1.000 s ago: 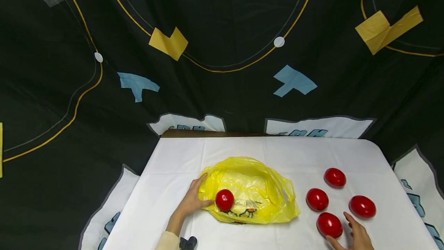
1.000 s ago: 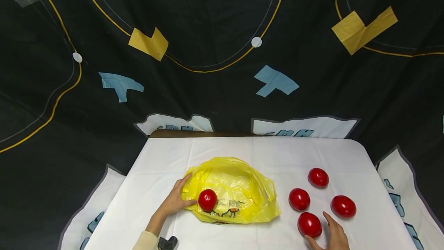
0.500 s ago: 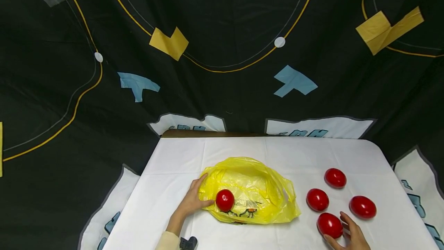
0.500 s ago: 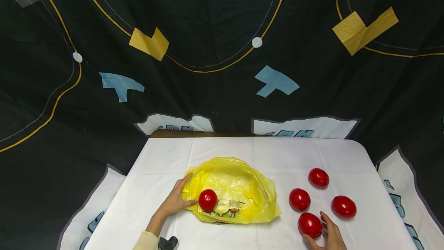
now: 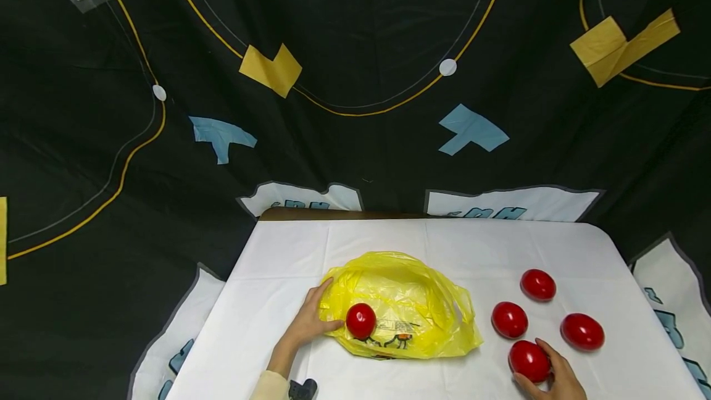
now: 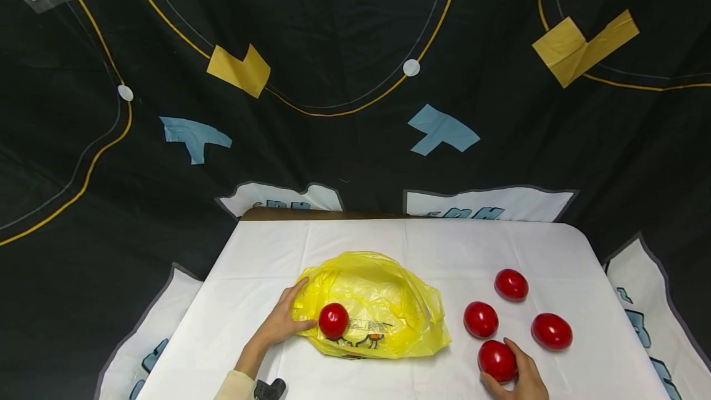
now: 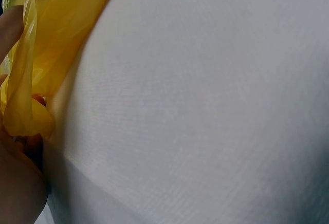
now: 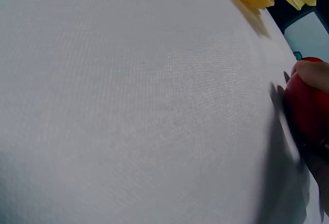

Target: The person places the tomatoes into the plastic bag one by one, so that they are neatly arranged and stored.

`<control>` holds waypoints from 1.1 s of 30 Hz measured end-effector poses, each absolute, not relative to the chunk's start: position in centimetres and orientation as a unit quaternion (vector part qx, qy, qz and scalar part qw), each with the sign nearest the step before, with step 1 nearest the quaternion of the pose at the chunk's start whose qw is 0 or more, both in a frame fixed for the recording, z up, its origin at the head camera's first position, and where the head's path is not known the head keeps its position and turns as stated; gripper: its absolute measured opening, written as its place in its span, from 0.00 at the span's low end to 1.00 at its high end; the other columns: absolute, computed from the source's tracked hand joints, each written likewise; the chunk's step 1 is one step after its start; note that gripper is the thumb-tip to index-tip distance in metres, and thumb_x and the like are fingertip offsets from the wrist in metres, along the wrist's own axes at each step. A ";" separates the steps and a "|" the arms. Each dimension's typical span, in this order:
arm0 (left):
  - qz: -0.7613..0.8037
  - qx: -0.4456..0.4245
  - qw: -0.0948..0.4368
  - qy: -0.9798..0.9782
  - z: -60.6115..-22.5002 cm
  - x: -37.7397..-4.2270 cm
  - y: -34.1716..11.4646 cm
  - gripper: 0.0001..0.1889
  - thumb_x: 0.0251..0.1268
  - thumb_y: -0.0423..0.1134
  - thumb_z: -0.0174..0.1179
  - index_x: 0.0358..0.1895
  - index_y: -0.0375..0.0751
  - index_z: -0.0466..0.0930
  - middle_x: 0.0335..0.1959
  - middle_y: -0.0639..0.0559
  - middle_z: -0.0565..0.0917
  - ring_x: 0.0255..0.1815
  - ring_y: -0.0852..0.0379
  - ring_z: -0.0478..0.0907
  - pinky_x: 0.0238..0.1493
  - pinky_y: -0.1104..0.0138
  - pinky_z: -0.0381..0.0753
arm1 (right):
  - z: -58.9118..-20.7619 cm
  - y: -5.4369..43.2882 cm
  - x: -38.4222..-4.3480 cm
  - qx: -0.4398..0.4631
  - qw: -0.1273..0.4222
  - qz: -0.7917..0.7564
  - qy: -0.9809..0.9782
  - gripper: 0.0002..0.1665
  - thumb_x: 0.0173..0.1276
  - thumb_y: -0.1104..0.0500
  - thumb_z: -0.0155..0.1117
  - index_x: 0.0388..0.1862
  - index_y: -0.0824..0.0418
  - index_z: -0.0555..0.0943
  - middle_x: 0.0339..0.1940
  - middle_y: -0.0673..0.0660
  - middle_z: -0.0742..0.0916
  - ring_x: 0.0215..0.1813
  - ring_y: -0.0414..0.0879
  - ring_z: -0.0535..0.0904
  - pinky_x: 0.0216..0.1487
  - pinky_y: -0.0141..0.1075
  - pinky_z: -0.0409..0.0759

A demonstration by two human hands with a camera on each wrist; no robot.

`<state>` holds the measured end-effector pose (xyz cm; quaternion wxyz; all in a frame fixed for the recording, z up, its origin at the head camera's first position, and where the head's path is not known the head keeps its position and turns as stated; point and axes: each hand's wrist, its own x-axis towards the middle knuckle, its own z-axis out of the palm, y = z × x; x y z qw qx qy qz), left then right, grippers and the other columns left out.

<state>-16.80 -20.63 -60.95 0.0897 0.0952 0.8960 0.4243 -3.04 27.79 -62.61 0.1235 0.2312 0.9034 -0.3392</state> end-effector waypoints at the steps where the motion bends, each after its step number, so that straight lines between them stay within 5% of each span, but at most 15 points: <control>1: 0.423 0.096 0.090 0.897 -61.0 -16.8 -20.6 0.54 0.39 0.54 0.74 0.74 0.58 0.52 0.60 0.48 0.65 0.58 0.49 0.68 0.59 0.51 0.68 | -62.6 27.7 -3.1 0.236 0.125 -0.338 0.903 0.79 0.30 0.24 0.71 0.73 0.67 0.50 0.58 0.75 0.65 0.52 0.66 0.68 0.53 0.58 0.73; 23: 0.418 0.096 0.087 0.899 -61.0 -16.7 -20.6 0.55 0.39 0.55 0.74 0.74 0.58 0.52 0.60 0.48 0.65 0.59 0.48 0.68 0.59 0.50 0.68 | -64.7 29.5 -3.3 0.266 0.161 -0.353 0.882 0.84 0.26 0.25 0.72 0.76 0.62 0.44 0.62 0.75 0.64 0.57 0.72 0.63 0.51 0.61 0.72; 33: 0.414 0.093 0.081 0.902 -61.1 -16.6 -20.6 0.54 0.39 0.54 0.74 0.74 0.57 0.53 0.60 0.49 0.65 0.58 0.49 0.68 0.59 0.51 0.69 | -58.1 27.9 -2.5 0.252 0.156 -0.387 0.873 0.76 0.35 0.31 0.75 0.73 0.65 0.47 0.61 0.77 0.65 0.57 0.73 0.62 0.51 0.60 0.73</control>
